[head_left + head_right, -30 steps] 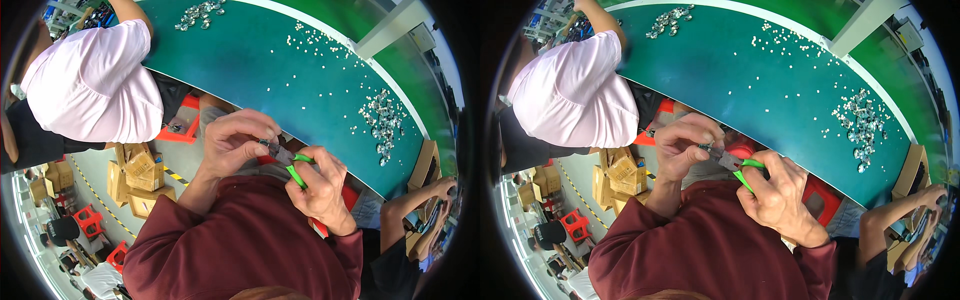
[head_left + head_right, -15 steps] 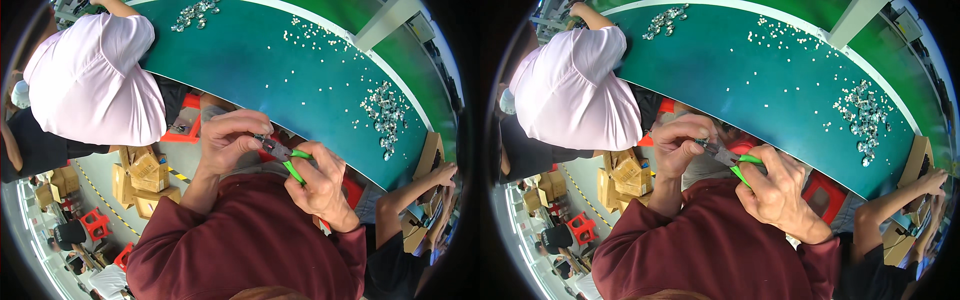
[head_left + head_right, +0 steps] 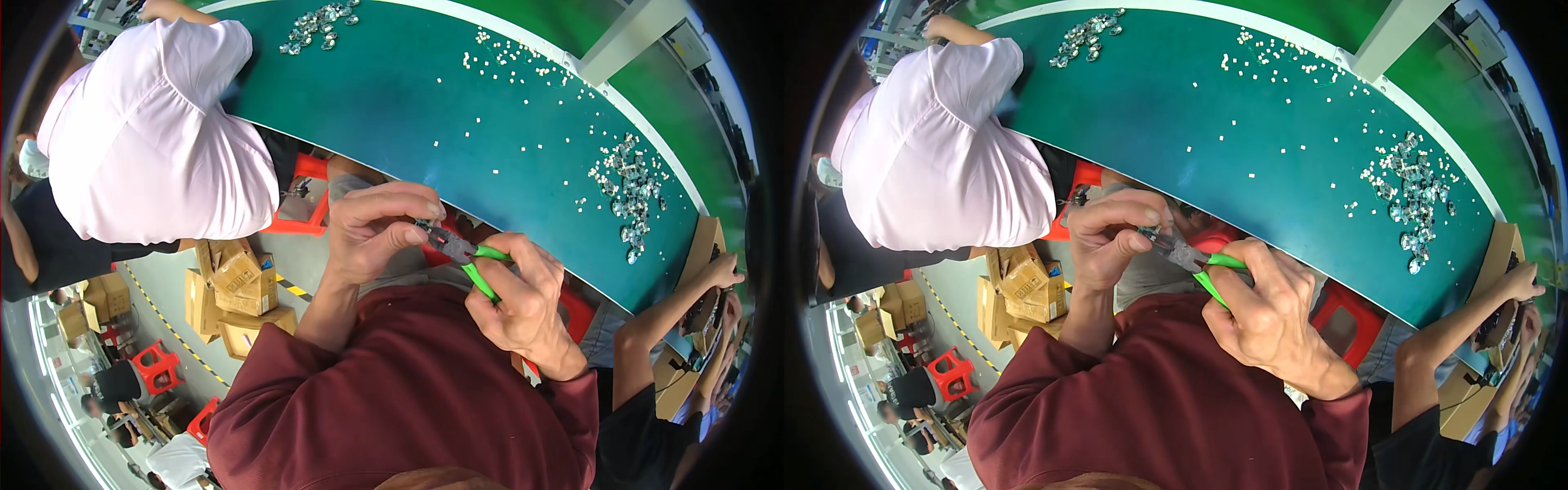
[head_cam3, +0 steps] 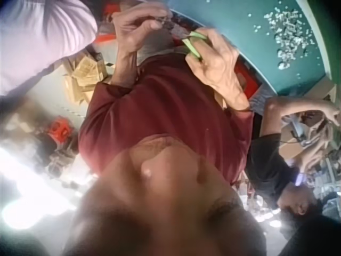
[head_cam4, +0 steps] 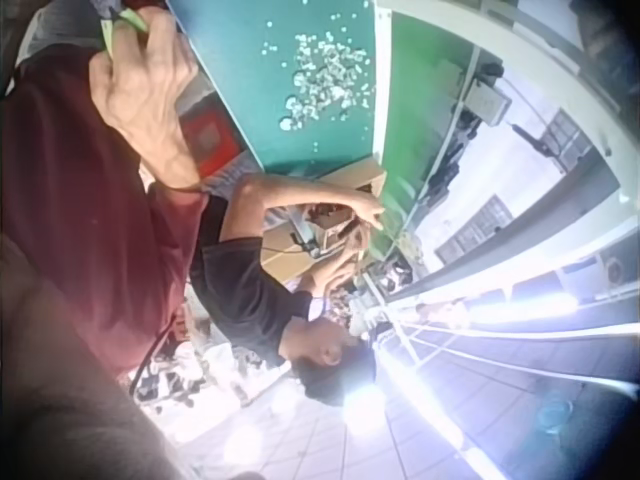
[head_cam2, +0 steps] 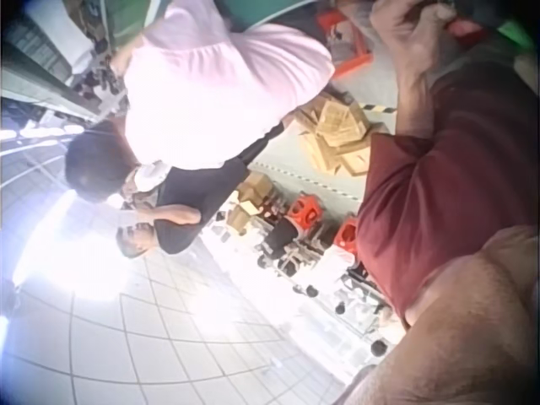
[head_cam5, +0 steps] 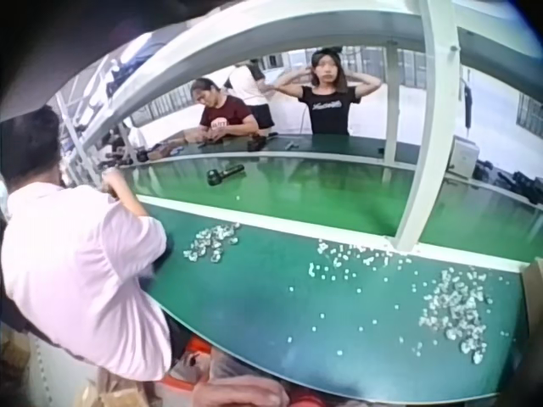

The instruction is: Trim excess leads or components using side cutters at an electronics assembly station.

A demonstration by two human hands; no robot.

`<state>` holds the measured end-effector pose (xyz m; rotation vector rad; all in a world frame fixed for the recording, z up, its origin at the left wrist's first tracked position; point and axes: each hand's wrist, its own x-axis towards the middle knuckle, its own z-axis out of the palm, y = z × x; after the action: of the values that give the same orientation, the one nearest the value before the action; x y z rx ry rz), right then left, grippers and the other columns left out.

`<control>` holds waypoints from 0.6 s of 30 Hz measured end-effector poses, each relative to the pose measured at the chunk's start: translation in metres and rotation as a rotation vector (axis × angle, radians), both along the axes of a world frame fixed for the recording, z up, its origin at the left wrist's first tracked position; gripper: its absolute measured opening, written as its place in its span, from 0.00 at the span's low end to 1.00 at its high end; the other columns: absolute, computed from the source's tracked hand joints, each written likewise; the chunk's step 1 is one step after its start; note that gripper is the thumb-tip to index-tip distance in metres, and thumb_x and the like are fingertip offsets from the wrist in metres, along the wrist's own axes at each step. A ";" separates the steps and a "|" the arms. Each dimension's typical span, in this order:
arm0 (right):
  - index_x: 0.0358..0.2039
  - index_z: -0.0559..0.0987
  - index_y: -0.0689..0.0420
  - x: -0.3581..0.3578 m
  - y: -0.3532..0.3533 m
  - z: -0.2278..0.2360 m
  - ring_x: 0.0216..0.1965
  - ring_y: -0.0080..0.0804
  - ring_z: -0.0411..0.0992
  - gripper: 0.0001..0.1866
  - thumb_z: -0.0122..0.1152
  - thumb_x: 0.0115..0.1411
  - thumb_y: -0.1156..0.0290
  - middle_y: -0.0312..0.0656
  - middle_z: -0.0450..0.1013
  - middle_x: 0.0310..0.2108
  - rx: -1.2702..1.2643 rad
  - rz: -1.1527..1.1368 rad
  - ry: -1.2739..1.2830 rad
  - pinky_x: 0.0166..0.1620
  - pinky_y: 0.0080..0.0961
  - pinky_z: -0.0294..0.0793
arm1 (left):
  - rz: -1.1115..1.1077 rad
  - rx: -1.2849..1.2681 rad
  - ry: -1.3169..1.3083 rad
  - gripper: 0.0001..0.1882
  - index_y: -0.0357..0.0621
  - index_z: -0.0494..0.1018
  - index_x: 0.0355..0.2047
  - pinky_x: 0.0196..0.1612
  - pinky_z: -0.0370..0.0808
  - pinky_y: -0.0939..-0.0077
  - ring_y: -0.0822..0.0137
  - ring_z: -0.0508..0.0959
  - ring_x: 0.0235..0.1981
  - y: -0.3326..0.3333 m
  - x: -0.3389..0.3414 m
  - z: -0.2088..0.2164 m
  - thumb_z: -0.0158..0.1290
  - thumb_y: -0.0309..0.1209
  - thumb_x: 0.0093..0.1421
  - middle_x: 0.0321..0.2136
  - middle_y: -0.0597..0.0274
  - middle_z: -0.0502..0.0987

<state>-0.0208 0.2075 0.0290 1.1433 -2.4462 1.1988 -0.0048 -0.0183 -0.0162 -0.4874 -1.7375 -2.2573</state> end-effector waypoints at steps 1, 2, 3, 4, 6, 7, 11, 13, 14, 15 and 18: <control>0.25 0.80 0.63 0.000 0.000 0.000 0.23 0.37 0.74 0.11 0.63 0.35 0.80 0.43 0.74 0.32 0.005 -0.002 -0.004 0.26 0.31 0.73 | 0.001 0.012 -0.004 0.13 0.30 0.80 0.41 0.39 0.79 0.72 0.62 0.82 0.36 0.001 0.000 0.000 0.64 0.26 0.57 0.38 0.44 0.81; 0.25 0.80 0.63 0.000 0.000 0.000 0.23 0.38 0.74 0.12 0.63 0.35 0.80 0.43 0.74 0.32 0.009 -0.004 -0.008 0.26 0.31 0.73 | 0.002 0.025 -0.007 0.13 0.30 0.80 0.41 0.39 0.79 0.72 0.61 0.82 0.36 0.001 0.000 0.000 0.64 0.26 0.58 0.38 0.44 0.81; 0.25 0.80 0.63 0.000 0.000 0.000 0.23 0.38 0.74 0.12 0.63 0.35 0.80 0.43 0.74 0.32 0.010 -0.004 -0.008 0.26 0.31 0.73 | 0.002 0.025 -0.007 0.13 0.30 0.80 0.41 0.39 0.79 0.72 0.61 0.82 0.36 0.001 0.000 -0.001 0.64 0.26 0.58 0.38 0.44 0.81; 0.25 0.80 0.63 0.000 -0.001 0.000 0.23 0.38 0.74 0.11 0.63 0.35 0.80 0.43 0.74 0.31 0.000 -0.006 -0.013 0.26 0.31 0.73 | 0.004 0.031 -0.009 0.13 0.30 0.80 0.41 0.40 0.79 0.72 0.61 0.82 0.36 0.001 0.000 -0.001 0.64 0.26 0.58 0.38 0.44 0.81; 0.25 0.80 0.63 0.001 -0.001 0.000 0.23 0.38 0.74 0.11 0.63 0.35 0.80 0.43 0.74 0.31 -0.010 -0.007 -0.017 0.26 0.31 0.73 | 0.005 0.037 -0.011 0.13 0.30 0.80 0.41 0.40 0.79 0.71 0.61 0.82 0.36 0.002 0.000 -0.002 0.64 0.27 0.58 0.38 0.44 0.81; 0.25 0.80 0.63 0.001 -0.002 0.000 0.22 0.38 0.74 0.11 0.63 0.35 0.80 0.44 0.74 0.31 -0.016 -0.010 -0.018 0.26 0.31 0.73 | 0.005 0.048 -0.013 0.13 0.30 0.80 0.40 0.40 0.79 0.71 0.61 0.82 0.36 0.002 0.000 -0.003 0.64 0.27 0.58 0.38 0.44 0.81; 0.25 0.80 0.63 0.001 -0.003 0.000 0.22 0.38 0.74 0.11 0.63 0.34 0.79 0.44 0.74 0.31 -0.022 -0.022 -0.021 0.26 0.32 0.73 | 0.005 0.058 -0.011 0.13 0.31 0.80 0.40 0.40 0.79 0.71 0.61 0.82 0.37 0.002 -0.001 -0.003 0.64 0.27 0.58 0.38 0.44 0.81; 0.25 0.80 0.63 0.000 -0.002 0.000 0.22 0.38 0.74 0.12 0.63 0.34 0.79 0.43 0.74 0.31 -0.018 -0.021 -0.016 0.26 0.32 0.73 | 0.006 0.054 -0.010 0.13 0.31 0.80 0.40 0.39 0.79 0.71 0.61 0.82 0.36 0.002 -0.001 -0.003 0.64 0.27 0.58 0.38 0.44 0.81; 0.25 0.80 0.63 0.000 -0.002 0.000 0.22 0.38 0.74 0.12 0.63 0.34 0.79 0.43 0.74 0.31 -0.015 -0.020 -0.011 0.26 0.32 0.73 | 0.007 0.048 -0.009 0.13 0.31 0.80 0.40 0.39 0.79 0.71 0.61 0.82 0.36 0.002 -0.001 -0.003 0.64 0.27 0.58 0.38 0.44 0.81; 0.25 0.80 0.63 0.000 -0.002 0.001 0.22 0.38 0.74 0.12 0.63 0.34 0.79 0.43 0.74 0.31 -0.014 -0.020 -0.011 0.26 0.32 0.73 | 0.007 0.049 -0.009 0.13 0.31 0.80 0.40 0.39 0.79 0.71 0.61 0.82 0.36 0.001 -0.001 -0.003 0.64 0.27 0.58 0.38 0.44 0.81; 0.24 0.80 0.62 0.001 -0.003 0.005 0.22 0.38 0.73 0.11 0.63 0.34 0.79 0.43 0.74 0.31 0.020 -0.028 -0.006 0.25 0.32 0.72 | -0.014 0.013 -0.005 0.14 0.32 0.80 0.42 0.40 0.79 0.70 0.61 0.82 0.37 0.002 -0.001 -0.003 0.64 0.28 0.58 0.39 0.45 0.81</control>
<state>-0.0202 0.2044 0.0338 1.1083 -2.4752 1.1740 -0.0057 -0.0168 -0.0197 -0.4934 -1.7258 -2.2797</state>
